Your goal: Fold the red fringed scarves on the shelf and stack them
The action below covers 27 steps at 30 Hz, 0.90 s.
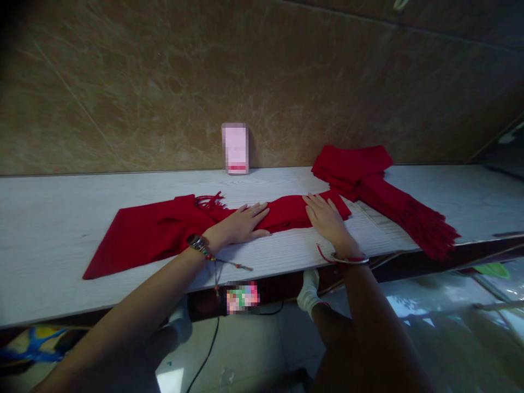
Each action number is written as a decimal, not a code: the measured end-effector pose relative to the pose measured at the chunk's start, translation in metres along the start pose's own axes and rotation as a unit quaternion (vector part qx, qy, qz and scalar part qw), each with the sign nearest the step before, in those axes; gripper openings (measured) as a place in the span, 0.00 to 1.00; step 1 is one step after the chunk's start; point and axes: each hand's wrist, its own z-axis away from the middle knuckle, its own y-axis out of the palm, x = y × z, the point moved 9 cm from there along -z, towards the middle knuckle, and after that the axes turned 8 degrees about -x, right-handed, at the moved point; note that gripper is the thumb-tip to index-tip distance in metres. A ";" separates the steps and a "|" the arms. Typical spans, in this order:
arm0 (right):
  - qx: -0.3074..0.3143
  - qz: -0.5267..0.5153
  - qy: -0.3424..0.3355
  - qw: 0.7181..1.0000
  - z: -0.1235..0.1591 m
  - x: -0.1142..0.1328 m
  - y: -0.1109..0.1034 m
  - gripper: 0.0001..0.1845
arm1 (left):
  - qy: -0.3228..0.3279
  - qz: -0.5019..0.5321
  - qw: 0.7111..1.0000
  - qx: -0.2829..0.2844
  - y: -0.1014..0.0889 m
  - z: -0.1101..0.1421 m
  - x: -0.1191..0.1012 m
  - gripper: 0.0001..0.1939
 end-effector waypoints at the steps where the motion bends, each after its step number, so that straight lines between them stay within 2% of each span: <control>1: -0.001 -0.003 0.002 1.000 0.000 -0.002 -0.001 0.26 | 0.009 -0.008 1.000 -0.007 -0.006 0.005 0.000 0.35; 4: -0.021 -0.014 0.018 0.999 -0.003 0.000 -0.009 0.25 | 0.028 -0.023 0.998 -0.054 -0.033 0.030 0.013 0.28; 6: -0.054 -0.034 0.018 0.998 -0.006 0.014 -0.021 0.24 | -0.011 -0.026 0.994 -0.102 -0.054 0.055 0.042 0.25; 8: -0.070 -0.071 -0.009 0.995 -0.009 0.042 -0.029 0.24 | -0.116 -0.028 0.979 -0.165 -0.071 0.087 0.088 0.25; 10: -0.046 -0.111 -0.061 0.991 -0.010 0.081 -0.030 0.23 | -0.256 -0.030 0.941 -0.220 -0.077 0.127 0.137 0.27; 12: 0.000 -0.135 -0.118 0.984 -0.009 0.119 -0.022 0.23 | -0.360 -0.026 0.906 -0.219 -0.066 0.161 0.173 0.28; 13: 0.023 -0.141 -0.142 0.979 -0.007 0.135 -0.017 0.23 | -0.392 -0.018 0.898 -0.201 -0.055 0.172 0.183 0.28; 15: 0.068 -0.146 -0.174 0.972 -0.004 0.157 -0.003 0.23 | -0.417 -0.014 0.894 -0.162 -0.037 0.184 0.192 0.28; 18: 0.121 -0.135 -0.194 0.964 0.003 0.165 0.018 0.25 | -0.420 -0.019 0.899 -0.124 -0.023 0.187 0.188 0.29; 23: 0.144 -0.105 -0.189 0.966 0.009 0.146 0.032 0.26 | -0.415 -0.044 0.906 -0.071 -0.025 0.188 0.179 0.29; 27: 0.147 -0.081 -0.159 0.973 0.009 0.121 0.033 0.28 | -0.419 -0.071 0.905 -0.037 -0.029 0.218 0.205 0.31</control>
